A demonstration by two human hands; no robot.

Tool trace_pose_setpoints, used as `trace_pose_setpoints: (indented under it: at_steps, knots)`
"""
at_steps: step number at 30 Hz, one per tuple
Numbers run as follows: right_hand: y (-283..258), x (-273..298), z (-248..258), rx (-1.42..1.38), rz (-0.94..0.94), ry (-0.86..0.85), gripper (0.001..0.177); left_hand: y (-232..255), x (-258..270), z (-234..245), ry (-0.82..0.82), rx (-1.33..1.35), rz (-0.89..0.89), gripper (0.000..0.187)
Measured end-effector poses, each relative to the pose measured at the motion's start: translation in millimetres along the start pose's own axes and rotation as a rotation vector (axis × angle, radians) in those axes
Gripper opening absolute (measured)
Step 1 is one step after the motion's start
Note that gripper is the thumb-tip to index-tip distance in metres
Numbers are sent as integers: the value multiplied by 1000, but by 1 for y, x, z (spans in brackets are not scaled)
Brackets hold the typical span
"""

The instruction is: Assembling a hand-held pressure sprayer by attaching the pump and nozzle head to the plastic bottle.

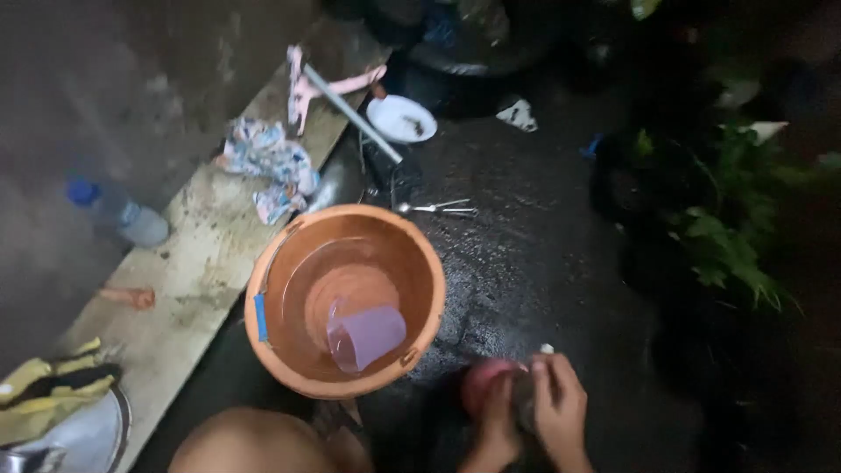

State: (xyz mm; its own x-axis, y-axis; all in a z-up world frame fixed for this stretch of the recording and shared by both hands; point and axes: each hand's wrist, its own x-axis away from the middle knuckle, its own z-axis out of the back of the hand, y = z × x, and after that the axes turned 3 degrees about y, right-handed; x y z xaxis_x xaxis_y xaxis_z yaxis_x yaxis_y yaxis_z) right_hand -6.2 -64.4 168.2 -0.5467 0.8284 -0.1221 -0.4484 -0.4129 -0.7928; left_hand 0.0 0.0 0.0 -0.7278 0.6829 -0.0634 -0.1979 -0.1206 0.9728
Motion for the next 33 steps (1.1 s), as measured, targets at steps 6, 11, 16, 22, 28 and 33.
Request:
trace_pose_setpoints:
  at_steps: [6,11,16,22,28,33]
  knots:
    - [125,94,-62,-265,-272,444,22,103,-26,79,279,148,-187,40]
    - [109,123,-58,-418,-332,179,72,62,-19,63,148,53,13,75]
    - [136,134,-57,-599,-392,163,58,70,-5,68,78,76,-33,81]
    - [184,146,-72,-745,-325,-203,35,84,16,77,75,115,77,92]
    - [151,155,-57,-550,-429,-424,56,98,38,92,100,167,51,72]
    - [147,156,-60,-513,-495,-512,66,101,44,98,92,108,134,74]
